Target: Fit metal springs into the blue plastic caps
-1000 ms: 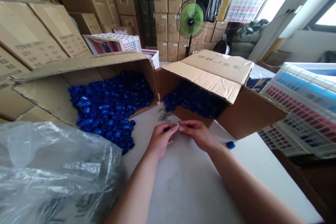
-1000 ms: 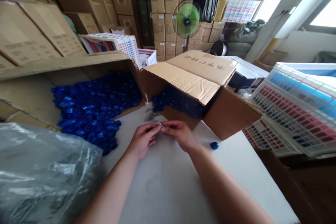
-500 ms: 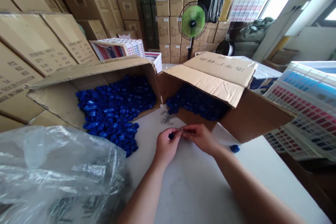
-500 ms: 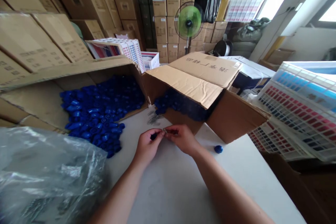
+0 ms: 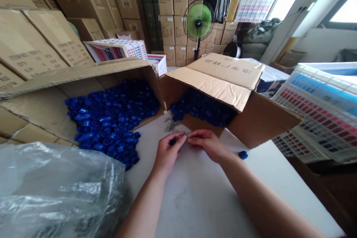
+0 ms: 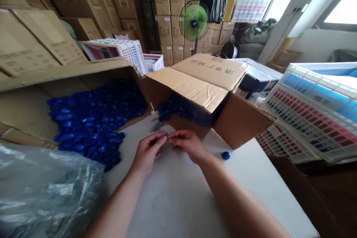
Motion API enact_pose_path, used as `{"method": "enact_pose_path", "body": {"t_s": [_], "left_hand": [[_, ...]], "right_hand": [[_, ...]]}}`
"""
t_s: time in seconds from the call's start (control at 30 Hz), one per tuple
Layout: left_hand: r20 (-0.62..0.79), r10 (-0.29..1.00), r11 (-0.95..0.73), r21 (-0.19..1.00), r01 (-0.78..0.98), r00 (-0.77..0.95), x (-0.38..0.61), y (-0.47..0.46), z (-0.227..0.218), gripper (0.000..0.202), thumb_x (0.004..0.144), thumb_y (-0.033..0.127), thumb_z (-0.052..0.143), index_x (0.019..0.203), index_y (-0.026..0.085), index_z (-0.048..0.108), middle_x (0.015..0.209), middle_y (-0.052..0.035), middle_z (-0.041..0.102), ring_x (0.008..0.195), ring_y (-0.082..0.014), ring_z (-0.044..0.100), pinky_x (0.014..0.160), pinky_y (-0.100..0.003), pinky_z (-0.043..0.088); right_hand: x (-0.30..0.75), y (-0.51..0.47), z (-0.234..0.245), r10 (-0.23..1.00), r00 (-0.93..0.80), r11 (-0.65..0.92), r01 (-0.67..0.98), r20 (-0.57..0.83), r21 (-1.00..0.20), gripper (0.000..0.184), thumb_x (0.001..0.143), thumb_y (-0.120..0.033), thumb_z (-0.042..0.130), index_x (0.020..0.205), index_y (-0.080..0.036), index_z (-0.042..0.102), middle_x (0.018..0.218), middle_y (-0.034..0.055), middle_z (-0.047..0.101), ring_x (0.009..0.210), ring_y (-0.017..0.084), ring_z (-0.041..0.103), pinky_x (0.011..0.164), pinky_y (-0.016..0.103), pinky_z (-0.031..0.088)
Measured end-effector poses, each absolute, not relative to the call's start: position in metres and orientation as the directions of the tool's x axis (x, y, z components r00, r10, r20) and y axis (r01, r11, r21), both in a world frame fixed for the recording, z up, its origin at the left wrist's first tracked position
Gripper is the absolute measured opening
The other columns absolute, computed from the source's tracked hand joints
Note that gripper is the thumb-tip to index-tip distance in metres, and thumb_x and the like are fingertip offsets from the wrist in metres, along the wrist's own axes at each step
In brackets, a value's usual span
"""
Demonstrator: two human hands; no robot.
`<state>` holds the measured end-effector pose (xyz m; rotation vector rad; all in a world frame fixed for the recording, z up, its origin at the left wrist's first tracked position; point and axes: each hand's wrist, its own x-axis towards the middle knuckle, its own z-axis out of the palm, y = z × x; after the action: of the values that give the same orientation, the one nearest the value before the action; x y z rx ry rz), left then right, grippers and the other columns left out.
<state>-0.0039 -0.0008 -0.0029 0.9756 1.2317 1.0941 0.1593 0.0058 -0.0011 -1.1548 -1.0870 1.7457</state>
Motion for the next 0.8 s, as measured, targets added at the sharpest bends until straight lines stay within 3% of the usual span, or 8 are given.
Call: {"method": "enact_pose_path", "body": {"t_s": [0.1, 0.23, 0.3, 0.4, 0.5, 0.7, 0.8], "left_hand": [[-0.278, 0.956, 0.284, 0.957, -0.055, 0.097, -0.003, -0.003, -0.004, 0.051, 0.064, 0.052, 0.076, 0.101, 0.017, 0.073, 0.069, -0.0011, 0.059, 0.049, -0.0037, 0.037, 0.042, -0.017, 0.023], [-0.326, 0.942, 0.329, 0.943, -0.037, 0.075, -0.002, -0.003, -0.002, 0.044, 0.063, 0.049, 0.077, 0.095, 0.019, 0.073, 0.075, -0.0014, 0.061, 0.052, -0.0032, 0.039, 0.042, -0.016, 0.024], [-0.34, 0.937, 0.347, 0.934, -0.091, 0.08, -0.003, -0.002, 0.0, 0.039, 0.062, 0.046, 0.079, 0.089, 0.018, 0.073, 0.07, 0.0001, 0.058, 0.05, -0.0023, 0.038, 0.042, -0.016, 0.024], [-0.388, 0.908, 0.417, 0.877, -0.241, 0.158, -0.005, -0.001, 0.003, 0.032, 0.061, 0.042, 0.081, 0.073, 0.015, 0.067, 0.057, 0.0046, 0.045, 0.044, -0.0012, 0.031, 0.04, -0.016, 0.016], [-0.385, 0.898, 0.436, 0.843, -0.313, 0.214, -0.005, -0.001, 0.005, 0.032, 0.061, 0.04, 0.081, 0.072, 0.015, 0.065, 0.053, 0.0066, 0.038, 0.043, -0.0012, 0.027, 0.039, -0.017, 0.013], [-0.377, 0.916, 0.397, 0.902, -0.169, 0.141, -0.005, 0.0, 0.001, 0.035, 0.065, 0.046, 0.076, 0.083, 0.018, 0.066, 0.055, 0.0067, 0.04, 0.046, -0.0031, 0.034, 0.043, -0.016, 0.021], [-0.222, 0.968, 0.22, 0.975, 0.028, 0.115, -0.005, 0.0, -0.001, 0.029, 0.073, 0.045, 0.068, 0.085, 0.018, 0.069, 0.064, 0.0012, 0.056, 0.056, -0.0078, 0.046, 0.05, -0.018, 0.032]], "right_hand": [[0.159, 0.007, -0.002, 0.945, -0.241, -0.226, 0.001, -0.22, -0.974, 0.048, 0.068, -0.043, 0.072, 0.105, -0.012, 0.068, 0.102, 0.0069, 0.06, 0.085, 0.006, 0.057, 0.074, 0.015, 0.047], [0.159, 0.007, 0.002, 0.986, -0.146, -0.047, 0.248, -0.085, -0.968, 0.035, 0.072, -0.036, 0.069, 0.095, -0.011, 0.072, 0.095, 0.0067, 0.062, 0.086, 0.007, 0.057, 0.075, 0.013, 0.044], [0.16, 0.006, 0.006, 0.98, -0.157, -0.081, 0.233, -0.119, -0.969, 0.038, 0.071, -0.039, 0.07, 0.096, -0.01, 0.071, 0.094, 0.007, 0.061, 0.082, 0.006, 0.057, 0.072, 0.013, 0.044], [0.164, 0.004, 0.011, 0.932, -0.278, -0.223, 0.065, -0.232, -0.973, 0.054, 0.067, -0.047, 0.073, 0.103, -0.008, 0.066, 0.098, 0.0088, 0.06, 0.082, 0.007, 0.058, 0.07, 0.015, 0.047], [0.165, 0.003, 0.014, 0.893, -0.365, -0.294, -0.034, -0.262, -0.955, 0.063, 0.068, -0.055, 0.072, 0.109, -0.008, 0.063, 0.104, 0.0107, 0.058, 0.088, 0.009, 0.059, 0.072, 0.017, 0.05], [0.159, 0.005, 0.004, 0.93, -0.309, -0.21, -0.004, -0.199, -0.978, 0.062, 0.075, -0.06, 0.064, 0.111, -0.009, 0.062, 0.103, 0.0089, 0.058, 0.086, 0.006, 0.056, 0.074, 0.015, 0.05], [0.156, 0.006, -0.001, 0.965, -0.238, -0.078, 0.157, -0.114, -0.985, 0.054, 0.079, -0.058, 0.06, 0.102, -0.009, 0.062, 0.095, 0.0075, 0.059, 0.081, 0.004, 0.054, 0.069, 0.011, 0.045]]}}
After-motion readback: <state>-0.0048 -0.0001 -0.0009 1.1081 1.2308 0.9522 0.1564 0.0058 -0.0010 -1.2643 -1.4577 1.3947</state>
